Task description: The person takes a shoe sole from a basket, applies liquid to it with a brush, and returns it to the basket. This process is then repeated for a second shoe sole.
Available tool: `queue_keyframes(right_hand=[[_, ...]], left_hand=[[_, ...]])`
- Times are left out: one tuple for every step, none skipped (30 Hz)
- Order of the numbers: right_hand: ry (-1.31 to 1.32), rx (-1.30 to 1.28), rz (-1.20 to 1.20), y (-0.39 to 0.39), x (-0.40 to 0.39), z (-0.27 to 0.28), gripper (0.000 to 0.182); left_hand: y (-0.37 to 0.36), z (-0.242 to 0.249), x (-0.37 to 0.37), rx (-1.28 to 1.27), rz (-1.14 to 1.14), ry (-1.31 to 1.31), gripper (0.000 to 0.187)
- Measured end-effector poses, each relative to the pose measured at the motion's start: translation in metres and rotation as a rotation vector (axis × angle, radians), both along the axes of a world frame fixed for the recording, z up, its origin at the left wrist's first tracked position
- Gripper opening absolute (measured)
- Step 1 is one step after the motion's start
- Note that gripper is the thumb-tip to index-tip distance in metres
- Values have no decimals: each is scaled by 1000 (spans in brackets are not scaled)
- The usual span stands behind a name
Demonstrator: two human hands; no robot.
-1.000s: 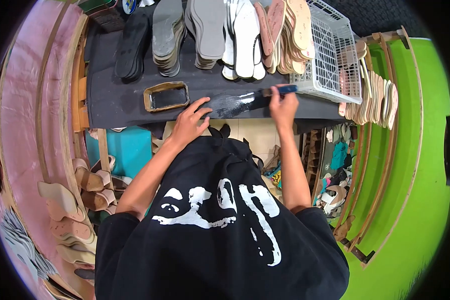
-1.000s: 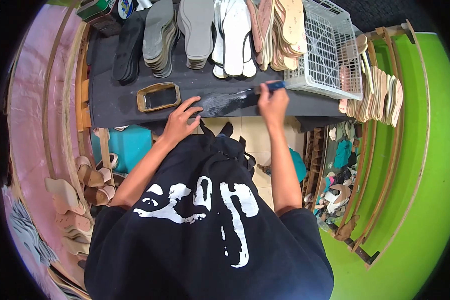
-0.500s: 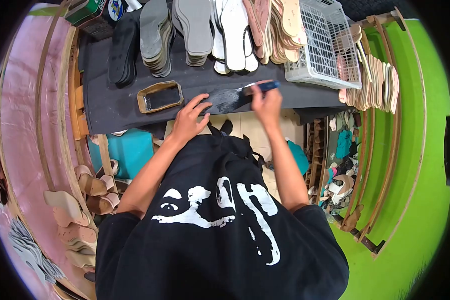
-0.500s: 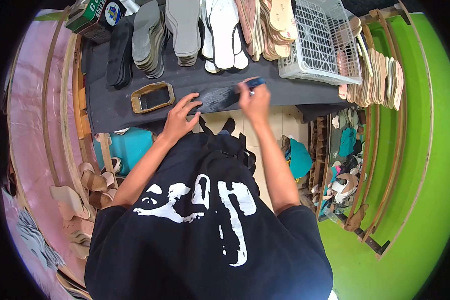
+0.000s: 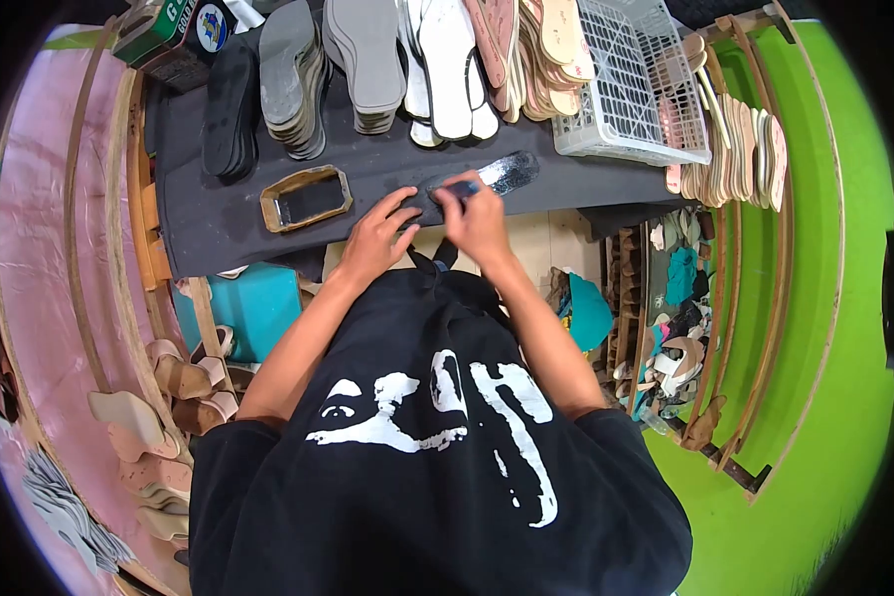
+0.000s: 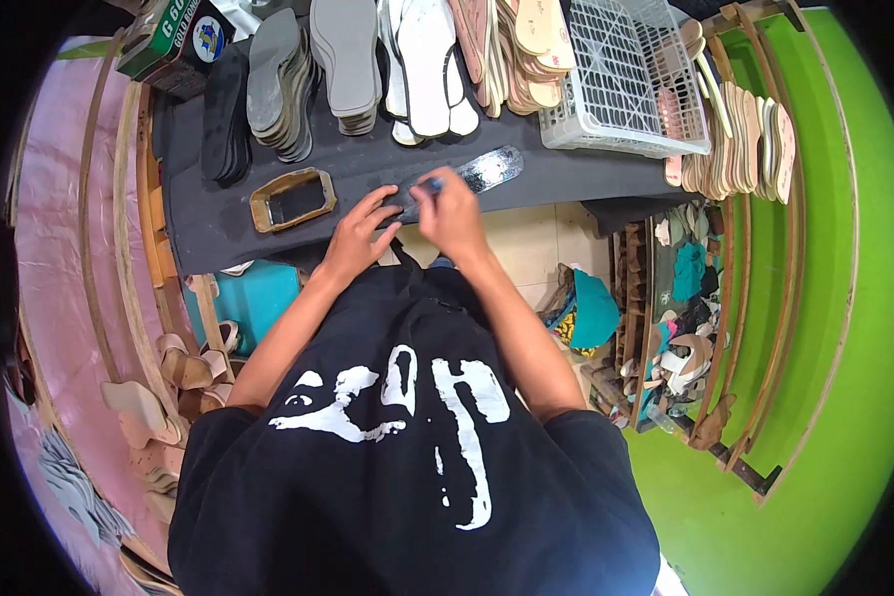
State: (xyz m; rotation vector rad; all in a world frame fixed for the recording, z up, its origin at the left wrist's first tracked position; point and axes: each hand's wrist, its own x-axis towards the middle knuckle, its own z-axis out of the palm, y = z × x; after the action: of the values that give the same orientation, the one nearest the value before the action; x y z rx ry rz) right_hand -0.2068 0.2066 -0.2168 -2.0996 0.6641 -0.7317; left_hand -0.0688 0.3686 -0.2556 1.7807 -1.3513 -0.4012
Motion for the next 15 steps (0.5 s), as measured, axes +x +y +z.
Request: queue_keyframes(right_hand=[[-30,-42,-56,-10,-3,2,12],[-61,-85,-111,-27,-9,4,10],[-10,-194,-151,-48,-18,1,9],[-13,-154,-233,-63,-25,-1,11],[11,-144,-282,-75,-30,3,11],[35,-134,-332,-82,-33,4,11],[36,-134,-327,-80,-32,0,11],[43,-151,-310,-76,-29,-3,12],[52,-168,-294,-69,-24,-1,13],[7,-296,-227,-57,-17,-2,14],[68,-172,-217,-36,-6,1,14],[41,-105,-177,-13,6,9,14],[-4,-150,-75,-1,15,-2,13],[-58,-158,-39,13,25,-9,13],[-62,-171,14,19,29,-5,12]], left_hand=[[5,2,1,23,-21,-31,29],[11,0,2,24,-19,-31,29],[18,-3,4,-4,-41,-85,31],[25,-4,5,-31,-61,-139,34],[32,-4,7,-30,-55,-139,34],[39,-3,7,-52,-61,-167,37],[42,-3,8,-74,-68,-195,41],[43,-3,8,-73,-63,-194,41],[44,-3,7,-78,-62,-193,44],[45,-3,7,-83,-62,-190,47],[45,-5,7,-83,-60,-187,47],[44,-10,8,-87,-59,-181,48],[44,-13,9,-92,-59,-176,50],[44,-14,10,-91,-57,-177,50],[44,-14,10,-93,-58,-173,50]])
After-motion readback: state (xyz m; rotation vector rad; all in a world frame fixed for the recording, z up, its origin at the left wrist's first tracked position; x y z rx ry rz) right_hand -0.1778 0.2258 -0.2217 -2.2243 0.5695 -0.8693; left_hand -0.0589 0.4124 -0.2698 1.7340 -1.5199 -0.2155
